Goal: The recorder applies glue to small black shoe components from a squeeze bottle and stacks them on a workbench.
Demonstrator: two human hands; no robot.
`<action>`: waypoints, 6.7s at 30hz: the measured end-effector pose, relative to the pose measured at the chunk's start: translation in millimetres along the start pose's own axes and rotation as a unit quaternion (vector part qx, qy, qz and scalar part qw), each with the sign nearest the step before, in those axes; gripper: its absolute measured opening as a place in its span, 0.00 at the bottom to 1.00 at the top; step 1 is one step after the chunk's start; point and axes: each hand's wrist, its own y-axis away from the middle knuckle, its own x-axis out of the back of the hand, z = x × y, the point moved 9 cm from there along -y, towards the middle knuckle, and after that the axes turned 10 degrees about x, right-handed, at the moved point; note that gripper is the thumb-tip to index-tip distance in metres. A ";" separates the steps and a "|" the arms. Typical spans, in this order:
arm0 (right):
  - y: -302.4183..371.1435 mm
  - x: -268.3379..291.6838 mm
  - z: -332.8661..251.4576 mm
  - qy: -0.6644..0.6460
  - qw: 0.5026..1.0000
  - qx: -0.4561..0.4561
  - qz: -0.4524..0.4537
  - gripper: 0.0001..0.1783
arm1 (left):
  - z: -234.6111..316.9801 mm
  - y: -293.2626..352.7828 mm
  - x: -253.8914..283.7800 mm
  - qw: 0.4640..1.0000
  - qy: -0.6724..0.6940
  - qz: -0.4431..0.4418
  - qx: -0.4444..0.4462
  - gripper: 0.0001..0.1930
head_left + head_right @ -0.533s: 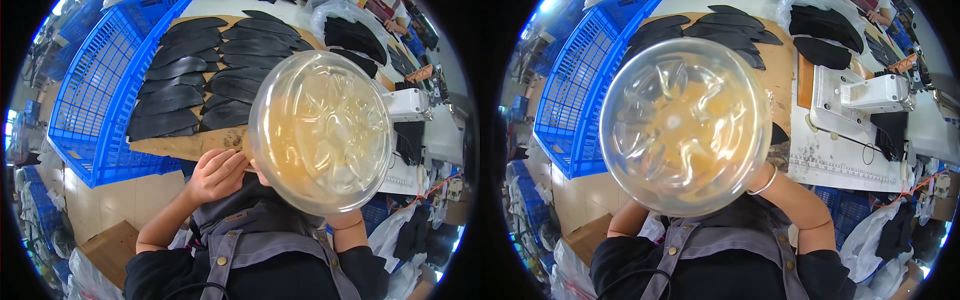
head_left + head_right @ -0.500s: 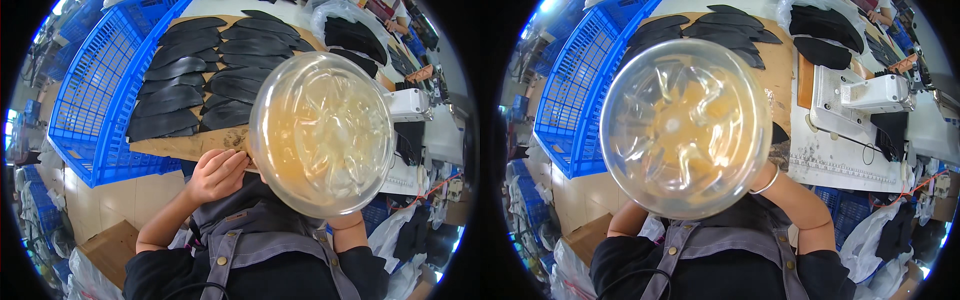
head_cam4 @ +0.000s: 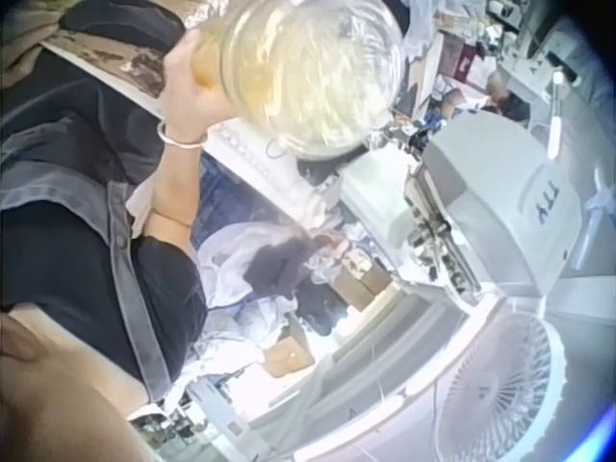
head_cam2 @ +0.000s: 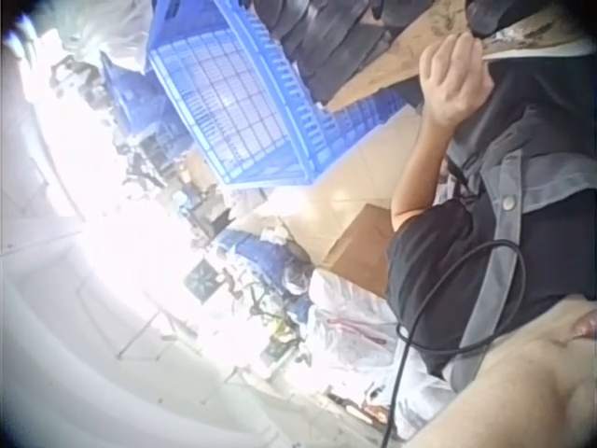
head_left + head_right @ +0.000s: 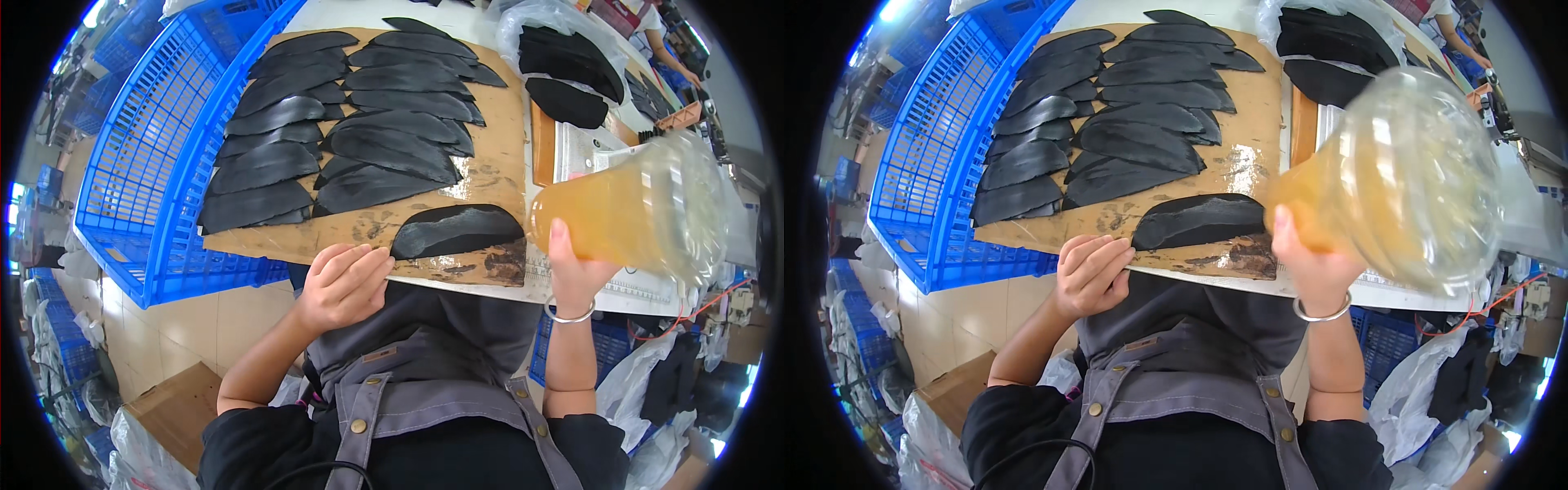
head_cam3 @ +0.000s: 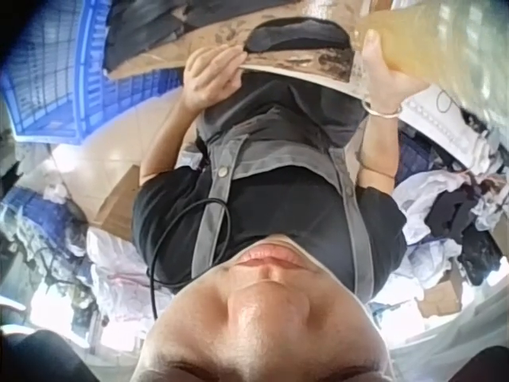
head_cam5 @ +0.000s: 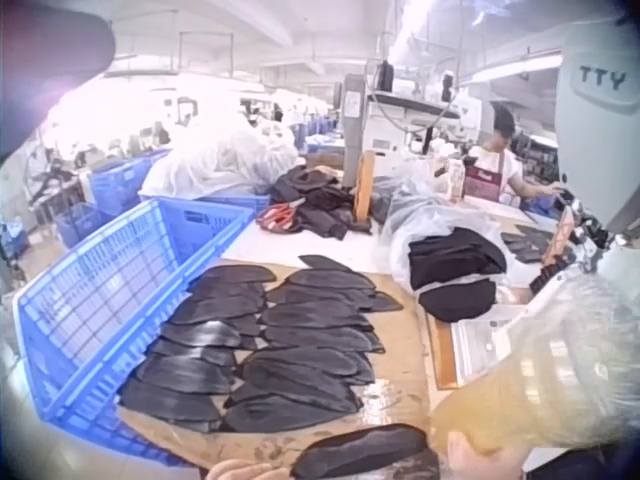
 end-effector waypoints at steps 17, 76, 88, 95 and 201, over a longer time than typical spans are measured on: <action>29.2 -25.8 11.4 0.021 0.983 0.099 -0.150 0.33 | -1.4 0.9 2.7 1.000 0.003 0.006 -0.012 0.16; 64.6 -2.3 60.7 -0.648 0.712 -0.249 0.106 0.38 | 41.3 -104.8 -76.5 0.968 0.060 -0.229 0.080 0.07; 68.9 -15.4 64.0 -0.628 0.723 -0.275 0.087 0.39 | 41.2 -109.9 -79.8 0.963 0.094 -0.233 0.101 0.15; 71.2 -13.1 66.4 -0.646 0.699 -0.281 0.121 0.39 | 44.2 -114.6 -94.8 0.961 0.095 -0.243 0.090 0.18; 72.1 -20.5 59.9 -0.690 0.661 -0.278 0.097 0.40 | -31.4 -121.6 7.3 0.992 0.024 -0.116 0.041 0.06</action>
